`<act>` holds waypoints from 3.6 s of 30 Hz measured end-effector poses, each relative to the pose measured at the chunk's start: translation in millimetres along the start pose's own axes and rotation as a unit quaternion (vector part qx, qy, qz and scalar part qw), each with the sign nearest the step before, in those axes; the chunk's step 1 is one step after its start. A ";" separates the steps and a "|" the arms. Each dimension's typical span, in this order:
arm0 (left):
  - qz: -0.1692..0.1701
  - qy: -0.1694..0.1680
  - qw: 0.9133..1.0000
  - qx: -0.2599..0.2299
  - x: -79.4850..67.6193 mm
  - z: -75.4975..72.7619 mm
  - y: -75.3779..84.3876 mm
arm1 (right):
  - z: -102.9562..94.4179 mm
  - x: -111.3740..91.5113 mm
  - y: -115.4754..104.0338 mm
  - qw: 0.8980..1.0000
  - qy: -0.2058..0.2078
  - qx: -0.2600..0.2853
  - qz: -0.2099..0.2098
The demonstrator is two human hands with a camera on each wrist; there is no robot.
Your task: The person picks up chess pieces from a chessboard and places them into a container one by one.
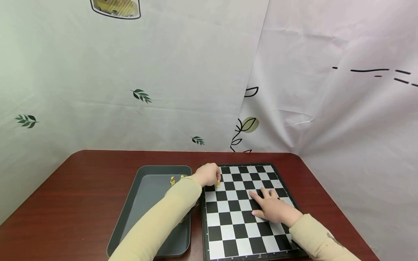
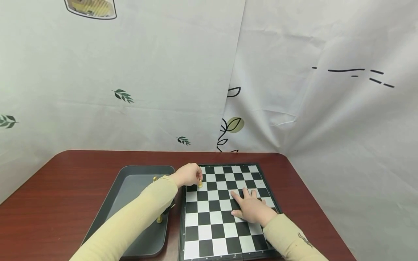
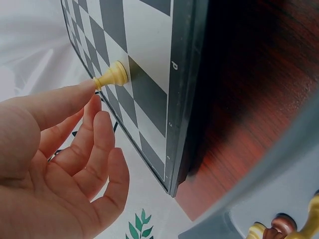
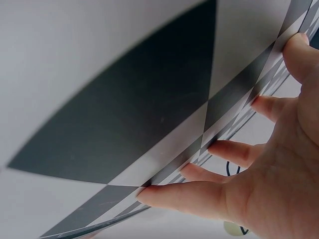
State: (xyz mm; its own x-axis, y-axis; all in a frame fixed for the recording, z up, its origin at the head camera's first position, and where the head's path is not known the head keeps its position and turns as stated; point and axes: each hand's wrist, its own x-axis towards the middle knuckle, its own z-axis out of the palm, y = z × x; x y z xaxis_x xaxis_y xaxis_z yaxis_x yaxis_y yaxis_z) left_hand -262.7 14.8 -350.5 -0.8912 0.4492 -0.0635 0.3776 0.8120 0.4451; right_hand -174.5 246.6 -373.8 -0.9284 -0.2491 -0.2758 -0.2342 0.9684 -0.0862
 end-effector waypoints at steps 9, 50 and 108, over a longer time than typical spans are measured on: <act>0.005 -0.002 1.000 0.004 -1.4 -1.4 -0.2 | -0.4 0.7 -0.9 1.000 -0.001 0.002 0.004; 0.040 0.048 0.998 -0.031 -43.0 -44.9 -19.9 | 1.0 0.0 -1.6 1.000 -0.004 -0.001 0.006; 0.107 0.020 0.994 0.017 -143.4 -28.9 -77.6 | 0.6 -1.3 -2.2 1.000 0.002 -0.010 -0.001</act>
State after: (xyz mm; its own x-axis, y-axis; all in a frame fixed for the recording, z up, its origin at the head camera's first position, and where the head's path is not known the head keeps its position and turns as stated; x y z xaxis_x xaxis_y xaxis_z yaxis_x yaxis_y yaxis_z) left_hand -171.5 -123.4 -350.0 -0.7982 0.5988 0.0655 0.5677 0.7115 0.4141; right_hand -172.5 244.7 -373.8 -0.9292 -0.2504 -0.2717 -0.2409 0.9682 -0.0682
